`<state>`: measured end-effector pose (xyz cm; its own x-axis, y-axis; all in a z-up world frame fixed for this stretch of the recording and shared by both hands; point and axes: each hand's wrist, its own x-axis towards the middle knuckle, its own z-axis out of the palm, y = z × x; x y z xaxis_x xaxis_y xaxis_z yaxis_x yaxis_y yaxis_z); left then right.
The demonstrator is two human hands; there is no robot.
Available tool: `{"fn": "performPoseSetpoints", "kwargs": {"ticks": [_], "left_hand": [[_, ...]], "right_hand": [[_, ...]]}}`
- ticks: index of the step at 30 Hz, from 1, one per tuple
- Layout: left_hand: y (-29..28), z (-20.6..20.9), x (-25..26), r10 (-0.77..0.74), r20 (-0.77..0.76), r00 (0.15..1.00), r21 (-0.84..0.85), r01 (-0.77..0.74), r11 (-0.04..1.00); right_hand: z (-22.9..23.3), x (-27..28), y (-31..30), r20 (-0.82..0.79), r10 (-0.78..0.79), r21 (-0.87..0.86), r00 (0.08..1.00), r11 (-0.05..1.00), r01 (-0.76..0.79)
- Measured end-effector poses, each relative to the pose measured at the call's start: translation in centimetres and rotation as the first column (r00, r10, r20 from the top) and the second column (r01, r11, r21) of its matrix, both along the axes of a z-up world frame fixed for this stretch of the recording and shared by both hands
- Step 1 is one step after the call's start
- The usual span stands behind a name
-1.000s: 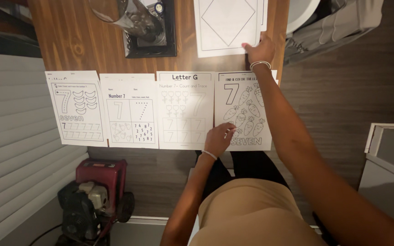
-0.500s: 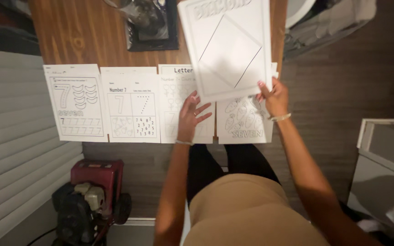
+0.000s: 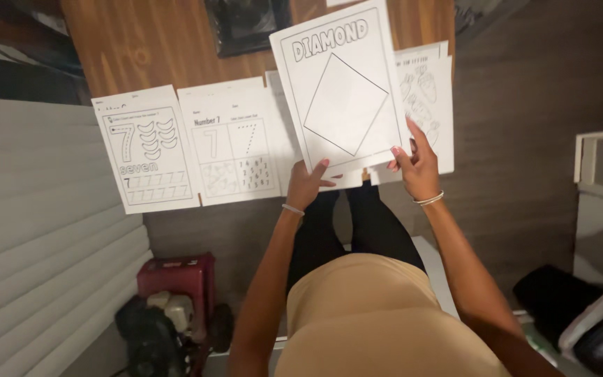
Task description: The person sorts and arranges printed worksheets on a wooden table. They pick up sheets, flip through them, and place them in neat piles by theme, including letters, numbers, and shapes.
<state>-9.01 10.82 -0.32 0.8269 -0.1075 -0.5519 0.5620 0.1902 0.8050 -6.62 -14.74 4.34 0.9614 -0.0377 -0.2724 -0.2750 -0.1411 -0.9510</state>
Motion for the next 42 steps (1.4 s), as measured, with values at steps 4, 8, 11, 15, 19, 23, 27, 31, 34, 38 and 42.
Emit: {"fn": "performPoseSetpoints", "kwargs": {"ticks": [4, 8, 11, 15, 19, 23, 27, 31, 34, 38, 42], "left_hand": [[2.3, -0.6, -2.7, 0.044, -0.031, 0.999, -0.054, -0.046, 0.997], [4.5, -0.5, -5.1, 0.009, -0.006, 1.0, -0.063, -0.01, 0.998], [5.4, -0.3, -6.2, 0.018, -0.025, 1.0, -0.078, -0.02, 0.997], [5.8, -0.6, -7.3, 0.006, -0.015, 1.0, -0.061, -0.007, 0.998], [5.9, -1.1, -8.1, 0.014, -0.039, 0.999, -0.048, -0.016, 0.999], [5.4, -1.6, -8.5, 0.016, -0.039, 0.999, -0.059, -0.019, 0.998], [4.5, -1.0, -8.6, 0.002, -0.034, 0.999, -0.063, -0.004, 0.998], [3.5, -0.4, -9.8, -0.061, -0.058, 0.996, -0.022, 0.06, 0.998], [3.0, -0.4, -10.0, -0.053, -0.026, 0.998, -0.074, 0.051, 0.996], [2.9, -0.8, -10.1, -0.055, 0.014, 0.998, -0.085, 0.056, 0.995], [2.9, -1.2, -9.9, -0.065, 0.039, 0.997, -0.095, 0.069, 0.993]], "right_hand": [[0.9, -3.1, 3.1, 0.026, 0.049, -0.192, 0.998, 0.98, -0.043], [1.4, -5.5, 5.1, 0.123, 0.081, -0.214, 0.989, 0.975, -0.053], [2.1, -6.6, 6.1, 0.135, 0.103, -0.272, 0.986, 0.96, -0.063], [3.0, -7.4, 6.9, 0.131, 0.106, -0.345, 0.986, 0.937, -0.055], [3.6, -7.7, 6.7, 0.172, 0.192, -0.498, 0.966, 0.863, -0.082], [3.0, -8.0, 5.6, 0.369, 0.344, -0.633, 0.863, 0.774, -0.038], [0.9, -8.4, 4.7, 0.298, 0.012, -0.353, 0.954, 0.93, 0.098], [-1.8, -8.8, 3.0, 0.183, -0.155, -0.367, 0.971, 0.905, 0.214], [-3.2, -9.0, 2.1, 0.097, -0.232, -0.167, 0.968, 0.955, 0.246], [-3.9, -8.9, 0.9, 0.014, -0.224, -0.012, 0.974, 0.974, 0.224], [-4.4, -8.7, -0.1, 0.035, -0.201, 0.07, 0.979, 0.978, 0.199]]}}
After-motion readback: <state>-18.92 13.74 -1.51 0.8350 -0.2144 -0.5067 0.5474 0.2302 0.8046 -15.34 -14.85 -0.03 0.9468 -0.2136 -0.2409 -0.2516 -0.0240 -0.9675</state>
